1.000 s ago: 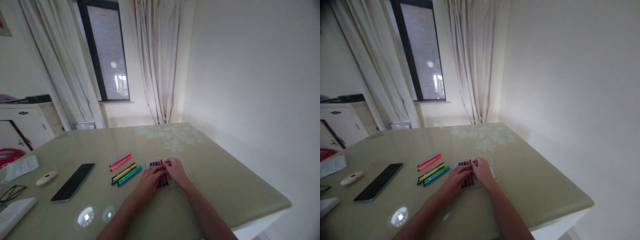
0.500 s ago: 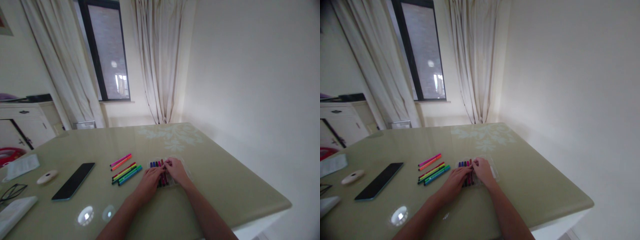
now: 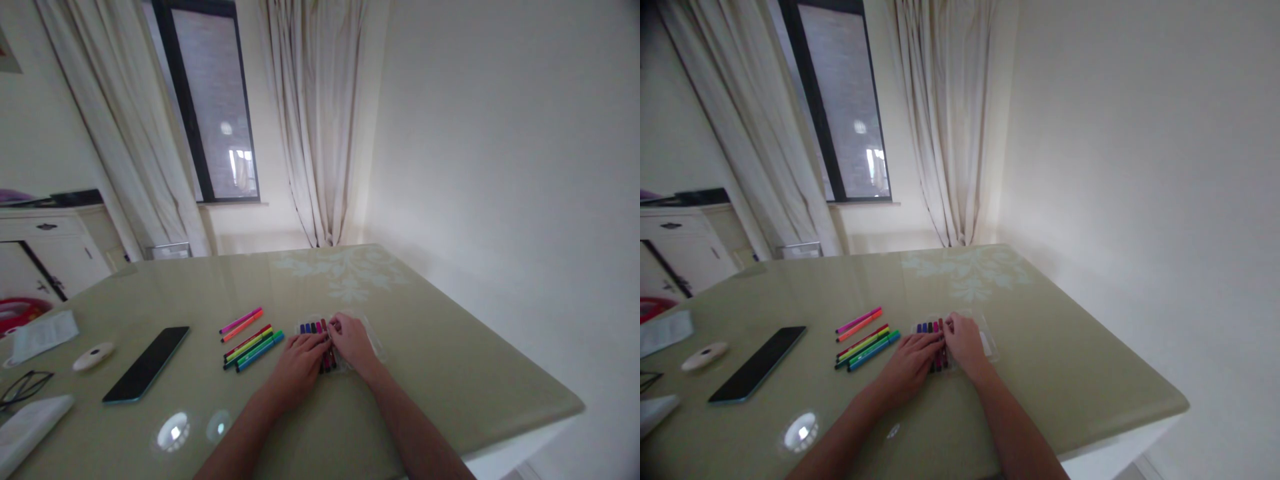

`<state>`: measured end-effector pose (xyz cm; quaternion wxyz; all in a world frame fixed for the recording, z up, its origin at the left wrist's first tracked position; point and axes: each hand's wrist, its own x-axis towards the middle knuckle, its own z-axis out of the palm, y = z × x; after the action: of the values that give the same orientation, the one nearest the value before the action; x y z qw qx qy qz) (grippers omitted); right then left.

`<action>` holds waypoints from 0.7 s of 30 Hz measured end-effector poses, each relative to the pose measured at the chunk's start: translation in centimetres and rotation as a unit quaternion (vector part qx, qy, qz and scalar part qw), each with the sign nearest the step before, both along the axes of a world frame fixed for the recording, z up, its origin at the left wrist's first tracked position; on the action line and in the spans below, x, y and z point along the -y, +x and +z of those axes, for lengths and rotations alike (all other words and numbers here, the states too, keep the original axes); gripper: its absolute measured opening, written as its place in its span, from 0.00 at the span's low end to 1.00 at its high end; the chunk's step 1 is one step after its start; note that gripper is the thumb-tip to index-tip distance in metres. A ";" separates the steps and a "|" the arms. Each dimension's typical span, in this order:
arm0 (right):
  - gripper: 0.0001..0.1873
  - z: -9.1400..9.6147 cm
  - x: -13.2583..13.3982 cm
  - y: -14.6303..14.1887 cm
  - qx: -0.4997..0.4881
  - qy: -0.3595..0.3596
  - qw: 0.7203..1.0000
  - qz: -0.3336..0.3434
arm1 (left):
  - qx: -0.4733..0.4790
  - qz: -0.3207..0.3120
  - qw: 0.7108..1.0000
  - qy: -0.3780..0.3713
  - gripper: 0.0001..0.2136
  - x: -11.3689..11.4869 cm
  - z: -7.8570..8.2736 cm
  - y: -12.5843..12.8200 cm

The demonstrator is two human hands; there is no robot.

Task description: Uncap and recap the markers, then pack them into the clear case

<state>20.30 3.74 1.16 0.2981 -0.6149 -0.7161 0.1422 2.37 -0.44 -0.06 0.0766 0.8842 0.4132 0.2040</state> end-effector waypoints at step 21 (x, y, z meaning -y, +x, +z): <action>0.08 -0.1 0.0 -0.1 0.030 -0.004 1.000 0.003 | 0.007 -0.013 1.000 0.013 0.22 0.1 0.2 0.0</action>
<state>20.16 3.74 1.02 0.2741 -0.6180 -0.7258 0.1273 2.42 -0.55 0.11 0.0702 0.8891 0.3983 0.2144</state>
